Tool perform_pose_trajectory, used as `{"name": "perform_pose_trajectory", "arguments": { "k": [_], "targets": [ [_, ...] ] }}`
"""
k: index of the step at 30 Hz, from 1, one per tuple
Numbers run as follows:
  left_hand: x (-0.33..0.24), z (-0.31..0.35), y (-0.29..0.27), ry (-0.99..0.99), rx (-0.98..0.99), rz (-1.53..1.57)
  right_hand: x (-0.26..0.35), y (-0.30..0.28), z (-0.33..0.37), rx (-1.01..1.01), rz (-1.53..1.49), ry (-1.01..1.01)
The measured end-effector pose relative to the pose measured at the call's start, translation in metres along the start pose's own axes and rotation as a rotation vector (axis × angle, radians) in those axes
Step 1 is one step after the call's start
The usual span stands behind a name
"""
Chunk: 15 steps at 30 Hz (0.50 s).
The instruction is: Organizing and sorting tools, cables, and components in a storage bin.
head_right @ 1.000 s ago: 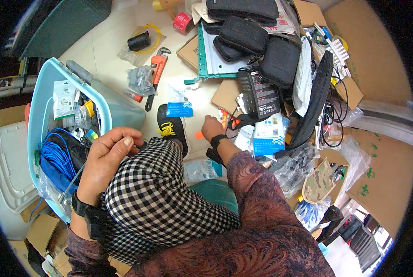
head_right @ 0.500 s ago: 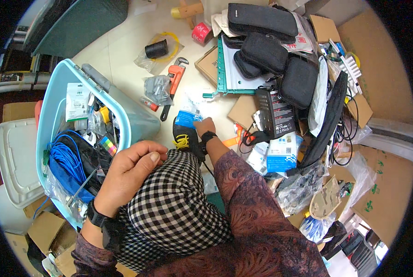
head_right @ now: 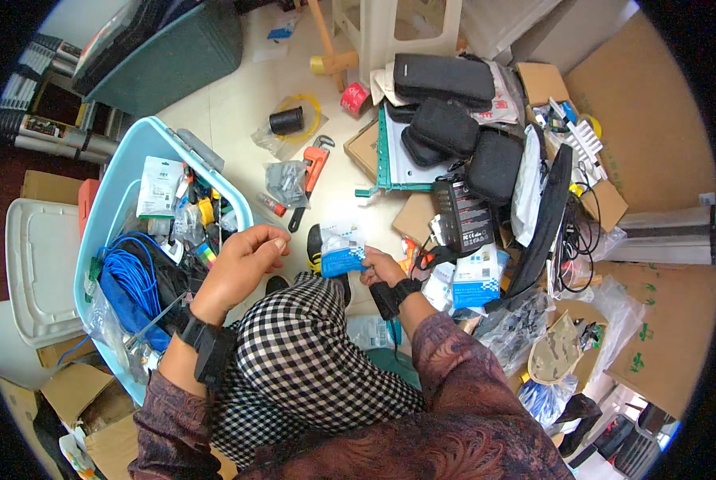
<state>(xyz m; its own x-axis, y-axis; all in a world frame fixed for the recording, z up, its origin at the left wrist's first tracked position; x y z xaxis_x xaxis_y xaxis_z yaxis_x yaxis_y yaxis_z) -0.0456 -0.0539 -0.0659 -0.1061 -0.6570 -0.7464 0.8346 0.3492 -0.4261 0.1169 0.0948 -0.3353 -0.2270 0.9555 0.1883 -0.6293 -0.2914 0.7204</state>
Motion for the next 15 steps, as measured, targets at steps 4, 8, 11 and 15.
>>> {"name": "perform_pose_trajectory", "arguments": {
  "k": [4, 8, 11, 15],
  "targets": [
    [0.015, -0.004, -0.007, 0.010, -0.129, -0.009, 0.038, 0.098, 0.058, 0.081, 0.035, -0.114],
    [0.010, 0.005, -0.018, -0.024, -0.289, 0.189, 0.076, 0.197, 0.107, 0.305, 0.211, -0.208],
    [-0.003, 0.016, -0.017, 0.053, -0.081, 0.718, 0.080, 0.260, 0.141, 0.391, 0.414, -0.251],
    [-0.020, 0.037, -0.033, 0.366, -0.098, 1.052, 0.064, 0.309, 0.157, 0.406, 0.649, -0.212]
  ]
}}
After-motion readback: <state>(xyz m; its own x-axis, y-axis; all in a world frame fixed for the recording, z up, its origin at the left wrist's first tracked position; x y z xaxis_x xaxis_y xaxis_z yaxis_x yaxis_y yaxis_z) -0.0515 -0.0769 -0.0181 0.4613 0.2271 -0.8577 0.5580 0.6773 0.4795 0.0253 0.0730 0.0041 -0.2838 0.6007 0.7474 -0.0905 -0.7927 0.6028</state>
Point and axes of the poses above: each hand's wrist, its own z-axis away from the middle knuckle, its own y-axis out of the palm, x = y × z, the point moved 4 cm from there along -z, towards the middle knuckle, and after that the axes turned 12 degrees about -z, right-handed, at the moved point
